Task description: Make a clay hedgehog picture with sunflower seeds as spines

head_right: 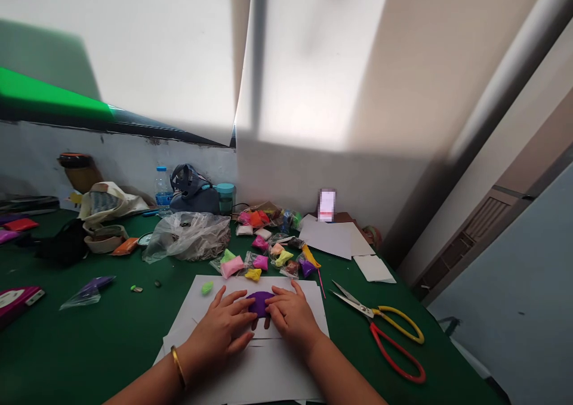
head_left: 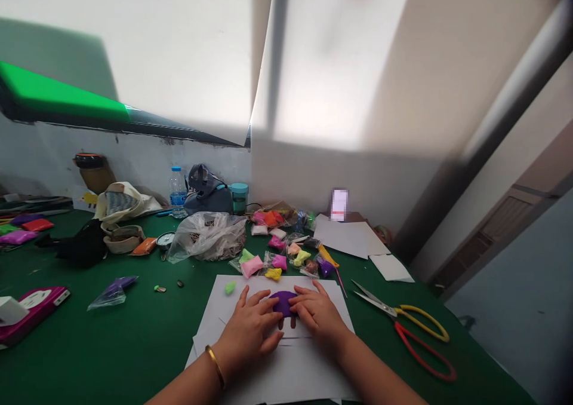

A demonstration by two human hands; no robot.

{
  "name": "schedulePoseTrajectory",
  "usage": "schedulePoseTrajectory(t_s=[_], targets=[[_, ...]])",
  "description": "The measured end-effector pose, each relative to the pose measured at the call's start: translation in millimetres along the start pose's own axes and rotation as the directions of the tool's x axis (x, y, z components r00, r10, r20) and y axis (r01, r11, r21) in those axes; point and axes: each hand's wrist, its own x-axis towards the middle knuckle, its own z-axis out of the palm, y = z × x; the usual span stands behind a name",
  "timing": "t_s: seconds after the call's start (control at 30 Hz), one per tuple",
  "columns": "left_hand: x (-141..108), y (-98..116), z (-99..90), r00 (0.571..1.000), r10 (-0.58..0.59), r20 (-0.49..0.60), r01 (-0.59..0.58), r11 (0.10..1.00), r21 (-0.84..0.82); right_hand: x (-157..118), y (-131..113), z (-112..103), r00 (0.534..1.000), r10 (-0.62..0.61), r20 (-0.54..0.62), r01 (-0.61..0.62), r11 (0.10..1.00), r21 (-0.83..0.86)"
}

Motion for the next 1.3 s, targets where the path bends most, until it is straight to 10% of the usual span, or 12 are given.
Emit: schedulePoseTrajectory(t_s=[0.3,0.77,1.3], targets=[[2.0,-25.3,9.0,0.927,-0.304,-0.221,0.253,0.939,-0.232,0.0,1.9,-2.3,0.999,-0.027,-0.031,0.028,0.999,0.035],[1.2,-26.0,9.5,0.892,-0.444,-0.081,0.406,0.868,-0.286,1.3,-1.8,-3.2,0.998,-0.020,0.058,0.018,0.999,0.044],[6.1,-25.0,-7.6,0.911,-0.316,-0.264,0.263,0.940,-0.219,1.6,7.1,0.4,0.989,0.139,-0.056,-0.133,0.987,0.092]])
